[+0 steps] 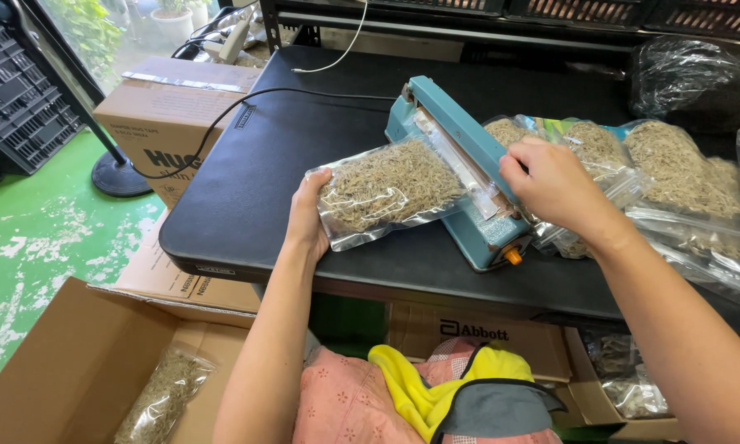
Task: The person picks up plastic bags containing dried herbs from a cardboard box, flattens the bags by hand on their lap, and seals the bags using a table-mounted heat sealer.
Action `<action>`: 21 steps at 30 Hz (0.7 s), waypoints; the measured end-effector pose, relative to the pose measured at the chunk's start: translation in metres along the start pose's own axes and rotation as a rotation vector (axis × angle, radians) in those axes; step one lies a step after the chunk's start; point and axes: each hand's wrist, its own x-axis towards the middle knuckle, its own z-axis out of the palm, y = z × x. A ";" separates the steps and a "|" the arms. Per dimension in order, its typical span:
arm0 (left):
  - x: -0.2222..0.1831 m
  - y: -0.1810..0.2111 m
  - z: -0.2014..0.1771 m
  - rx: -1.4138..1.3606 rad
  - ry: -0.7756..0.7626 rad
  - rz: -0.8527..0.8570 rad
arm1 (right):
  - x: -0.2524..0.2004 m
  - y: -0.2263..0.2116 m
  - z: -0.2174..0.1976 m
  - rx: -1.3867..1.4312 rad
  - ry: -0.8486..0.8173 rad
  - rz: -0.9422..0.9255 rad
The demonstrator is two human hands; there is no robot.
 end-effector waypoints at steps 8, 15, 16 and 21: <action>-0.001 0.001 0.000 -0.003 0.001 -0.002 | 0.003 0.000 -0.002 -0.002 0.004 -0.012; -0.003 0.002 0.000 -0.004 0.000 0.005 | -0.003 0.000 0.009 -0.015 0.042 -0.013; -0.003 0.001 0.000 -0.004 0.000 0.005 | -0.003 0.002 0.011 -0.015 0.042 -0.013; 0.000 0.000 -0.001 -0.007 0.010 0.008 | -0.008 0.004 0.017 -0.029 0.086 -0.029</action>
